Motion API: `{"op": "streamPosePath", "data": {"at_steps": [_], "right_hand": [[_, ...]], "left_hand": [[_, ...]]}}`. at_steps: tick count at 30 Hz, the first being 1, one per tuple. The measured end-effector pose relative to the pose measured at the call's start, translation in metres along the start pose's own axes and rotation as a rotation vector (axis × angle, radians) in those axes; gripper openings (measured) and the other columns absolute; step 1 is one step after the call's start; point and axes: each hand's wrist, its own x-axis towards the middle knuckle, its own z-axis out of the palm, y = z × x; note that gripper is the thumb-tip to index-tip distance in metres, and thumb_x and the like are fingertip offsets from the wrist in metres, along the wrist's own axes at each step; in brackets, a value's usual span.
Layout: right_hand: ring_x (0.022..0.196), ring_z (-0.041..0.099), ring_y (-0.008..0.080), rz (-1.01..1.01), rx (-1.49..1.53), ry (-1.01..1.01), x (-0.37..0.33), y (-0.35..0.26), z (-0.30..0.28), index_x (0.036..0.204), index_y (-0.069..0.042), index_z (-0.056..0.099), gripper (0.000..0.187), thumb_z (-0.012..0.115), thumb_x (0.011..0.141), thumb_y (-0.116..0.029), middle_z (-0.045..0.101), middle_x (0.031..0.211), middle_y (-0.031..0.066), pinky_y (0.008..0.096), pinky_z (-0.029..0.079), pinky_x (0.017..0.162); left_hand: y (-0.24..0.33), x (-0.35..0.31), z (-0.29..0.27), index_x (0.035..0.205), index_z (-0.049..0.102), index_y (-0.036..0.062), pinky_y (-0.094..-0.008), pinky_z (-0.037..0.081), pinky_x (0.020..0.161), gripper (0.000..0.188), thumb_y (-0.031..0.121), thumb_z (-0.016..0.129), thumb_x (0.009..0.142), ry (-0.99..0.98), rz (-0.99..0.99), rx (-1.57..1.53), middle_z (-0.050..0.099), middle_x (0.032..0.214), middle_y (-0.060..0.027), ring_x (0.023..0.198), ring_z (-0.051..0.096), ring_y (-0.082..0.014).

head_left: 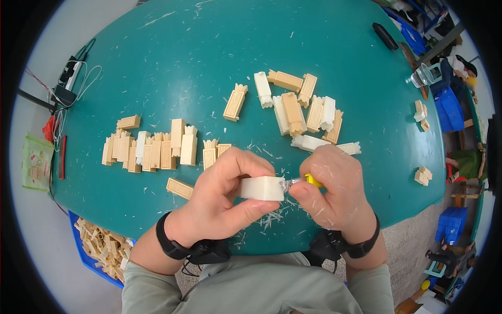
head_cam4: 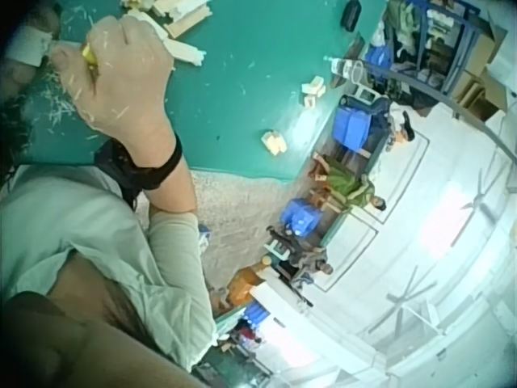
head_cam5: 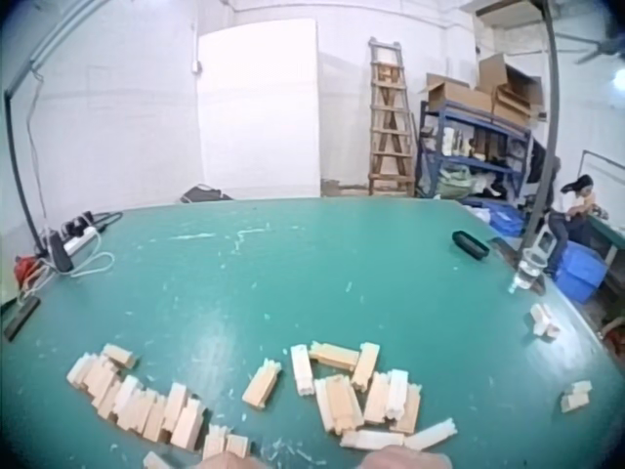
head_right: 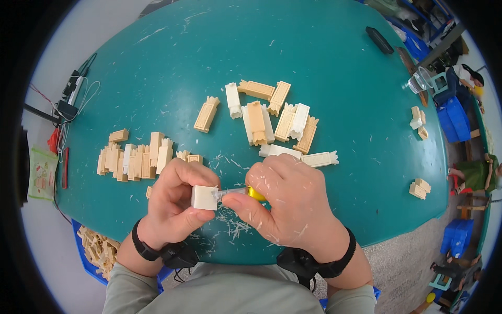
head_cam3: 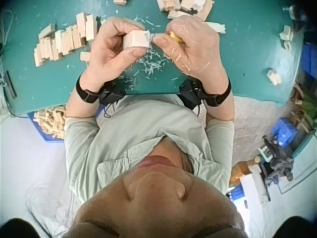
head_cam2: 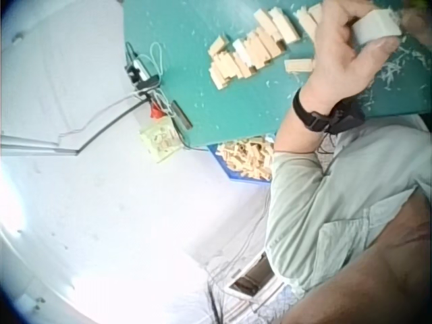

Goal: The person carves small rectangular wooden blocks using a yellow utility knife. They hold each block in one hand and carefully shave off thin layers of wood with the other, creating wood shavings that accumulate on the green table. The person repeatedly picks up new blocks, carves them, and places the finished pieces back on the table.

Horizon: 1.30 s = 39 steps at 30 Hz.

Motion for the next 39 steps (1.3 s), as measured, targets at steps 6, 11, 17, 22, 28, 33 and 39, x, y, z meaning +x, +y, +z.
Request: {"op": "streamPosePath", "data": {"at_steps": [6,11,17,22,28,33,39], "right_hand": [[0.052,0.046,0.0258,0.252,0.044,0.139,-0.001,0.001,0.002,0.068,-0.002,0.051,0.03,0.063,0.082,-0.026,0.047,0.059,0.0094,0.0336,0.037,0.047],[0.052,0.045,0.0235,0.349,0.319,0.066,-0.001,-0.01,-0.003,0.067,-0.001,0.052,0.028,0.059,0.085,-0.022,0.045,0.057,0.01,0.0315,0.036,0.047],[0.051,0.045,0.0244,0.343,0.333,0.025,-0.004,-0.012,0.005,0.066,-0.002,0.051,0.03,0.06,0.085,-0.023,0.046,0.057,0.0098,0.0328,0.036,0.047],[0.051,0.047,0.026,0.3,0.256,0.019,-0.004,-0.012,0.01,0.067,-0.002,0.051,0.028,0.061,0.084,-0.022,0.047,0.058,0.0099,0.0345,0.036,0.046],[0.051,0.048,0.0262,0.256,0.197,0.011,-0.005,-0.011,0.011,0.068,-0.003,0.051,0.026,0.062,0.083,-0.021,0.048,0.059,0.0096,0.0345,0.036,0.045],[0.05,0.048,0.0273,0.296,-0.003,0.055,-0.005,-0.009,0.012,0.067,-0.004,0.049,0.028,0.061,0.084,-0.022,0.047,0.057,0.0093,0.0357,0.036,0.044],[0.049,0.044,0.0275,0.448,0.015,0.115,0.0,-0.006,0.006,0.065,-0.004,0.045,0.033,0.058,0.087,-0.024,0.044,0.056,0.0106,0.0354,0.036,0.045]], "left_hand": [[0.007,-0.004,0.006,0.097,0.048,0.005,-0.0267,0.043,0.069,0.033,0.01,0.072,0.074,-0.105,-0.011,-0.022,0.056,0.091,-0.0108,0.08,0.052,-0.0159],[0.018,0.01,0.001,0.112,0.05,-0.0004,-0.0324,0.041,0.083,0.036,0.016,0.061,0.082,0.009,-0.089,0.194,0.053,0.103,-0.0135,0.093,0.052,-0.0192],[-0.001,0.001,0.001,0.103,0.05,0.0018,-0.0313,0.044,0.081,0.032,0.0,0.066,0.075,0.151,0.045,0.192,0.054,0.108,-0.0148,0.096,0.053,-0.0188],[-0.006,0.002,0.0,0.095,0.054,0.0037,-0.0286,0.046,0.071,0.033,-0.006,0.069,0.067,0.223,0.204,0.495,0.058,0.098,-0.0124,0.087,0.057,-0.0204],[-0.009,0.005,0.003,0.089,0.056,0.0046,-0.029,0.047,0.065,0.033,-0.007,0.071,0.062,0.274,0.305,0.634,0.06,0.091,-0.0117,0.08,0.058,-0.0242],[-0.008,0.007,0.002,0.088,0.056,0.0051,-0.03,0.047,0.065,0.033,-0.007,0.071,0.061,0.208,0.364,0.679,0.06,0.091,-0.0118,0.078,0.058,-0.0251],[-0.008,0.006,0.009,0.096,0.055,0.0065,-0.0325,0.047,0.067,0.033,-0.002,0.069,0.068,0.132,0.283,0.502,0.059,0.092,-0.0115,0.079,0.058,-0.0266]]}}
